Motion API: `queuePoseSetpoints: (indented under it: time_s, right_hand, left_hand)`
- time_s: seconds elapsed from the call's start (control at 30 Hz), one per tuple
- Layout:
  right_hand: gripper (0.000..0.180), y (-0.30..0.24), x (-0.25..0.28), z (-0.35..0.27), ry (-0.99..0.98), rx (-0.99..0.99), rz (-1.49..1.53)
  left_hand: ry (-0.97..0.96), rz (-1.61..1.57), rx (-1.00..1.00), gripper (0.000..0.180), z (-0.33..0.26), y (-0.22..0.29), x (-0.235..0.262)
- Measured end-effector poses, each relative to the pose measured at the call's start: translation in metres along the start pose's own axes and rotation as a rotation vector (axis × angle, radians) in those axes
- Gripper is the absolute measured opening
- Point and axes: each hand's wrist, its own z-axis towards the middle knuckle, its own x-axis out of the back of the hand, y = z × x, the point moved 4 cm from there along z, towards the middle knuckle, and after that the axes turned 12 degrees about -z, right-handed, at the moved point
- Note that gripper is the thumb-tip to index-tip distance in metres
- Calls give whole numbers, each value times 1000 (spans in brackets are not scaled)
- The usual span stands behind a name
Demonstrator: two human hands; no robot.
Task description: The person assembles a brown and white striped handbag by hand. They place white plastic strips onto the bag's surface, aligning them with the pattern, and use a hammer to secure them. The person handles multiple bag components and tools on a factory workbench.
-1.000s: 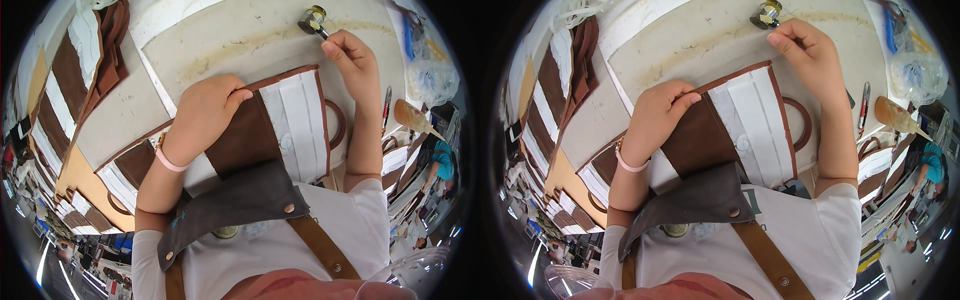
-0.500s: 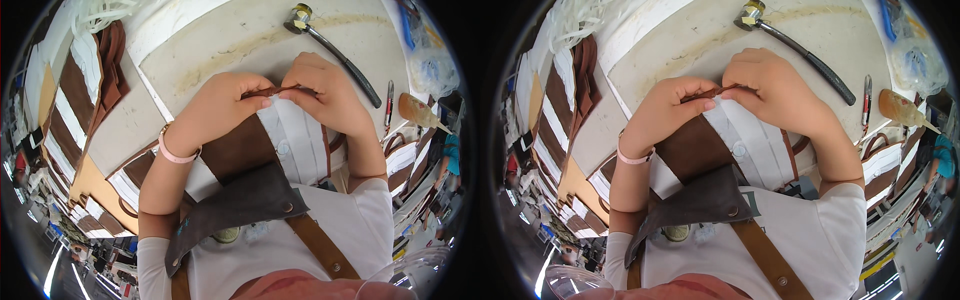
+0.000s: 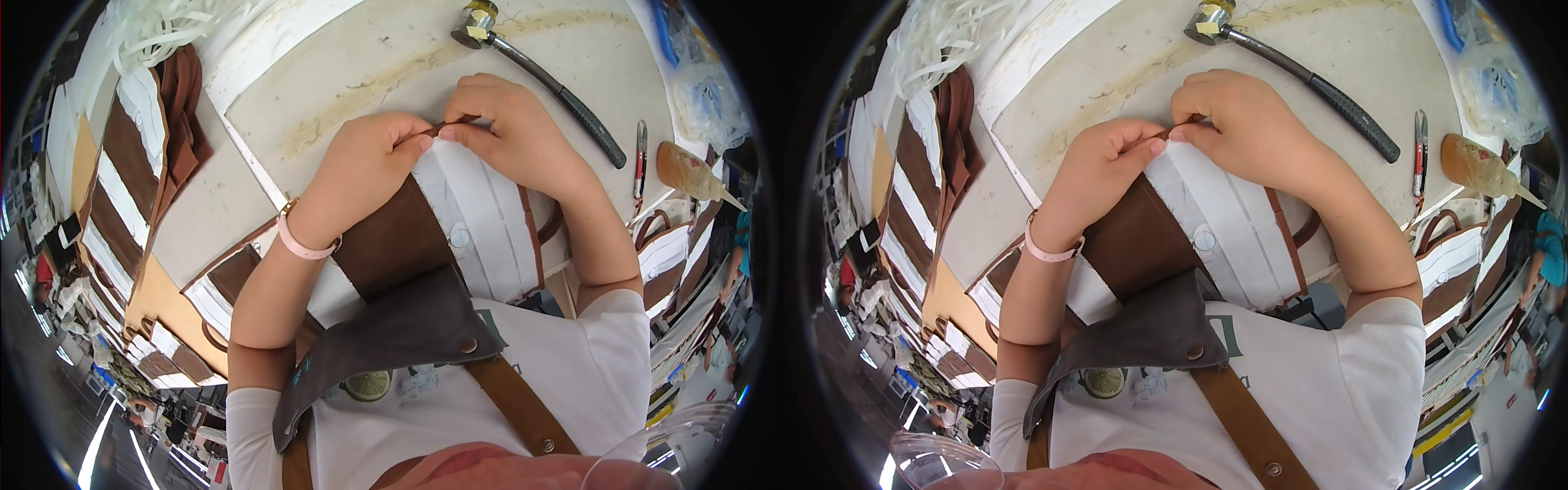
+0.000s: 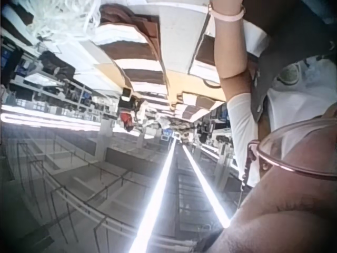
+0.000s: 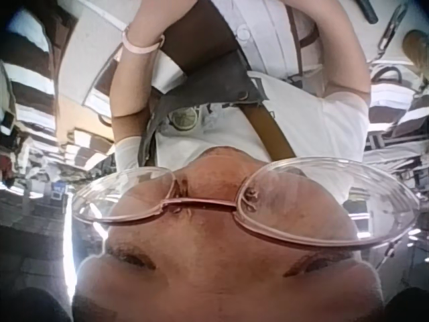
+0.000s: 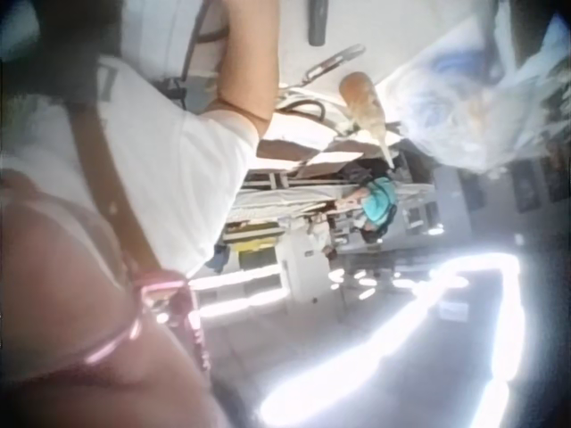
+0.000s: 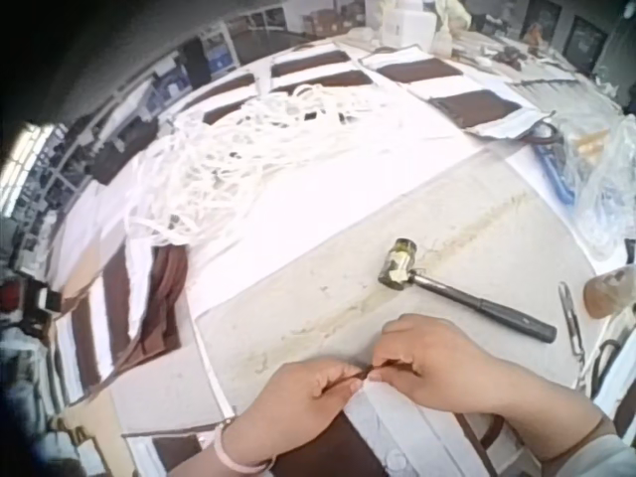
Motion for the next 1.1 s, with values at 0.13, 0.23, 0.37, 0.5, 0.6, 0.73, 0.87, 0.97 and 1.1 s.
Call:
queuePoseSetpoints:
  time_s: [0.13, 0.23, 0.37, 0.5, 0.6, 0.73, 0.87, 0.97, 1.1]
  right_hand:
    - [13, 0, -4, 0, 29, 23, -63]
    - [13, 1, -5, -1, 10, 8, -69]
    - [12, -2, -2, -1, 16, 17, -129]
    - [10, -4, 0, 0, 26, 32, -201]
    - [8, -3, -1, -1, 43, 79, -194]
    - [16, -3, 10, -7, 126, 115, -351]
    - [43, -41, -18, -41, 34, 248, -699]
    - [62, -43, -45, -52, -33, 159, -755]
    - [57, -38, -33, -56, 6, 68, -909]
  left_hand:
    - [31, 104, -62, 22, 0, 6, -1]
    - [-25, 82, -24, 24, 2, 7, 6]
    - [-2, 99, 15, 24, -15, 2, 22]
    - [404, 349, -295, 19, -42, -3, 3]
    - [520, 619, -484, 25, -53, -3, -16]
    - [431, 705, -549, 65, -73, -27, -50]
    - [399, 718, -510, 86, -73, -31, -53]
    - [430, 716, -526, 85, -76, -32, -49]
    - [495, 789, -393, 77, -104, -38, -34]
